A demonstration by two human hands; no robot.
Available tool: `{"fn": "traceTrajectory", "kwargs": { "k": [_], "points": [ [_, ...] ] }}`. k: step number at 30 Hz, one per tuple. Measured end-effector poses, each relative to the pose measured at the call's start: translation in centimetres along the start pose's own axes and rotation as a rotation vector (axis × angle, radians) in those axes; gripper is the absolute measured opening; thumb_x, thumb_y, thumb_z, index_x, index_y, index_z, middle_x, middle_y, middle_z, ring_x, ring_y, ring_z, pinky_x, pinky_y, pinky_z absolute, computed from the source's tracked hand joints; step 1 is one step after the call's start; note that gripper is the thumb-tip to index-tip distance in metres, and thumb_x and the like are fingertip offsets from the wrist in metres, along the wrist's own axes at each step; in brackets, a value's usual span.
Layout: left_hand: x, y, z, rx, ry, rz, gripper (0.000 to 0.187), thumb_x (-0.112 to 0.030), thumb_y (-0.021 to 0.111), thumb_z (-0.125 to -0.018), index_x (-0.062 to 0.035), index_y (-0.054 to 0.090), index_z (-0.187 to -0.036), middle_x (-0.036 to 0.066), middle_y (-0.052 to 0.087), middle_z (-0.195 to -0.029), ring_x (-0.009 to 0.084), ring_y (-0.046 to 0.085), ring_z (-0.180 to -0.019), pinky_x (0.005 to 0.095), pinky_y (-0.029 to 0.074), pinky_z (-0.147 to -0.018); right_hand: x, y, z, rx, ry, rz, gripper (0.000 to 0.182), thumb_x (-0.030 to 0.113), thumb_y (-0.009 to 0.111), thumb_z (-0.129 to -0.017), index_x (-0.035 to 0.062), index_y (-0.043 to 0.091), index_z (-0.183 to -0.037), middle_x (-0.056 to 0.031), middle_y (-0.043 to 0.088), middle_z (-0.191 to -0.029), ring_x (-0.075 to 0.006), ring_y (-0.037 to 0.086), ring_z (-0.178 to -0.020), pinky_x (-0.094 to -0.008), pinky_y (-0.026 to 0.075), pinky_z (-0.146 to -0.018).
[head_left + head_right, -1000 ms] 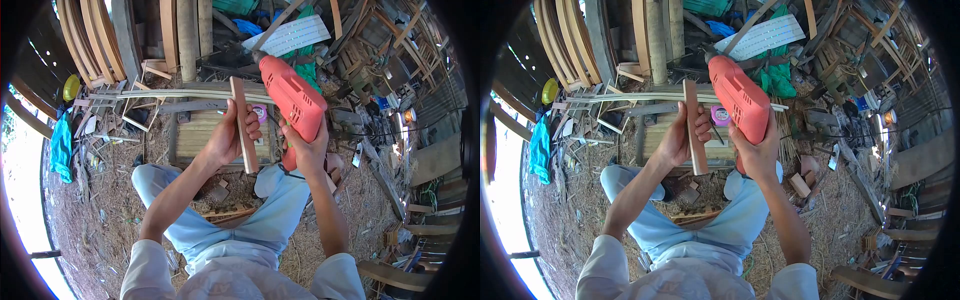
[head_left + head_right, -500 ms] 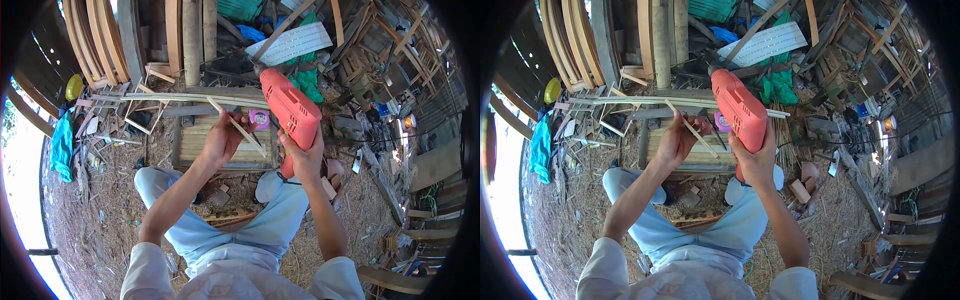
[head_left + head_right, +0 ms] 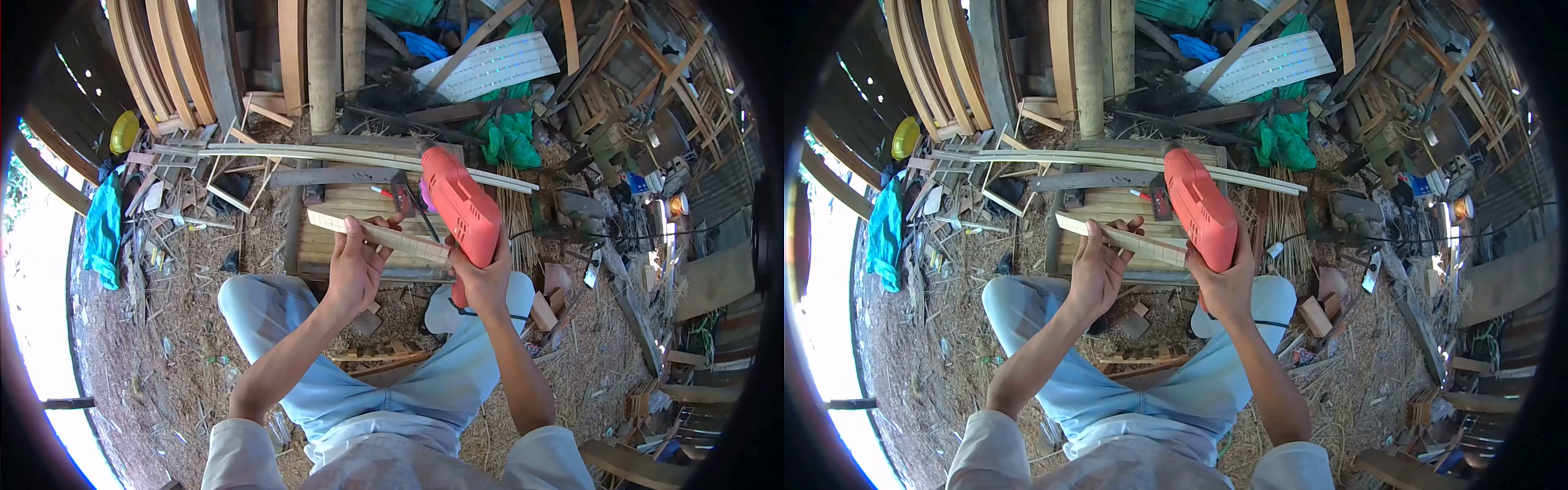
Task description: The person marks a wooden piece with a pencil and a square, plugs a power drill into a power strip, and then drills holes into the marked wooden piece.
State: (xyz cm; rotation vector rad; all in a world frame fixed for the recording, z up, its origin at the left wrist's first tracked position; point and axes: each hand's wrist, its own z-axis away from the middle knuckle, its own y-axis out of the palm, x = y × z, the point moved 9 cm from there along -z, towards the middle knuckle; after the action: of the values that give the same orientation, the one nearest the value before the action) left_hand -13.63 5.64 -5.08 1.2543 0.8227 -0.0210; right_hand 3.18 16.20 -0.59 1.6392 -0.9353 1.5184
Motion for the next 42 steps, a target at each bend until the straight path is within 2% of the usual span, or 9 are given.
{"fn": "traceTrajectory", "kwargs": {
  "k": [4,12,24,29,31,33,35,38,42],
  "points": [
    [-0.1,-0.2,-1.3,-0.070,-0.002,0.070,0.038,-0.037,0.035,-0.107,-0.0012,0.046,-0.112,0.014,0.060,-0.109,0.0300,0.057,-0.117,0.0434,0.045,-0.107,-0.5,-0.5,0.0,-0.019,-0.017,0.065,0.070,-0.002,0.072,-0.078,-0.0006,0.041,-0.140,-0.0131,0.056,-0.129,-0.0204,0.056,-0.117,-0.0349,0.044,-0.101],
    [0.0,1.8,-2.5,0.067,-0.006,0.165,0.028,-0.028,0.040,-0.102,-0.0016,0.045,-0.096,0.016,0.059,-0.105,0.0320,0.060,-0.112,0.0450,0.042,-0.112,3.0,-0.1,-0.4,0.026,-0.086,-0.020,0.054,0.000,0.069,-0.083,0.0021,0.045,-0.132,-0.0079,0.064,-0.105,-0.0093,0.064,-0.081,-0.0224,0.053,-0.055],
    [1.2,3.6,-2.3,0.074,-0.039,0.098,0.034,-0.028,0.034,-0.105,0.0022,0.051,-0.103,0.019,0.061,-0.110,0.0308,0.058,-0.116,0.0454,0.043,-0.110,4.4,-0.9,0.7,0.041,-0.043,-0.037,0.058,0.000,0.070,-0.081,0.0021,0.044,-0.133,-0.0096,0.062,-0.111,-0.0135,0.064,-0.090,-0.0270,0.055,-0.068],
    [1.9,3.1,-1.0,0.099,-0.113,0.062,0.033,-0.031,0.035,-0.106,-0.0019,0.051,-0.111,0.015,0.060,-0.112,0.0262,0.058,-0.115,0.0421,0.045,-0.108,3.8,-1.5,0.6,-0.013,-0.237,0.166,0.049,-0.001,0.070,-0.084,0.0010,0.046,-0.126,-0.0102,0.064,-0.104,-0.0137,0.064,-0.076,-0.0274,0.056,-0.058],
    [2.5,1.0,0.3,0.036,-0.325,-0.123,0.039,-0.037,0.035,-0.107,-0.0048,0.056,-0.111,0.011,0.061,-0.112,0.0221,0.059,-0.111,0.0369,0.047,-0.101,3.8,-1.4,0.6,-0.007,-0.218,0.163,0.049,-0.001,0.070,-0.083,0.0008,0.046,-0.126,-0.0103,0.064,-0.105,-0.0139,0.065,-0.076,-0.0276,0.057,-0.059],
    [0.4,1.5,3.4,0.189,-0.438,-0.546,0.031,-0.035,0.047,-0.103,-0.0058,0.059,-0.106,0.010,0.063,-0.107,0.0220,0.060,-0.103,0.0379,0.047,-0.093,3.1,-1.2,0.4,0.035,-0.093,0.081,0.059,0.001,0.071,-0.080,0.0008,0.045,-0.133,-0.0085,0.062,-0.112,-0.0154,0.061,-0.096,-0.0316,0.052,-0.084],
    [-0.6,3.3,5.9,0.343,-0.549,-0.966,0.026,-0.032,0.058,-0.099,-0.0068,0.062,-0.101,0.008,0.065,-0.102,0.0218,0.060,-0.095,0.0389,0.048,-0.086,3.0,-1.1,0.4,0.072,-0.046,0.024,0.056,0.001,0.070,-0.081,0.0010,0.046,-0.132,-0.0080,0.063,-0.108,-0.0137,0.062,-0.089,-0.0297,0.053,-0.076],
    [-6.7,11.2,7.2,0.378,0.721,-1.809,0.035,-0.020,0.080,-0.074,-0.0067,0.063,-0.103,0.012,0.060,-0.103,0.0305,0.057,-0.100,0.0394,0.043,-0.089,1.8,-0.4,0.8,0.145,0.017,-0.029,0.053,0.000,0.068,-0.083,0.0015,0.046,-0.130,-0.0069,0.064,-0.100,-0.0109,0.062,-0.077,-0.0264,0.053,-0.061],
    [-3.4,7.3,1.6,0.499,0.555,-1.784,0.036,-0.030,0.076,-0.080,-0.0049,0.062,-0.100,0.016,0.064,-0.100,0.0355,0.061,-0.097,0.0432,0.046,-0.088,1.3,0.8,0.3,0.188,0.008,-0.002,0.052,-0.001,0.067,-0.083,0.0022,0.045,-0.131,-0.0065,0.064,-0.097,-0.0110,0.062,-0.075,-0.0253,0.053,-0.057]
  ]
}}
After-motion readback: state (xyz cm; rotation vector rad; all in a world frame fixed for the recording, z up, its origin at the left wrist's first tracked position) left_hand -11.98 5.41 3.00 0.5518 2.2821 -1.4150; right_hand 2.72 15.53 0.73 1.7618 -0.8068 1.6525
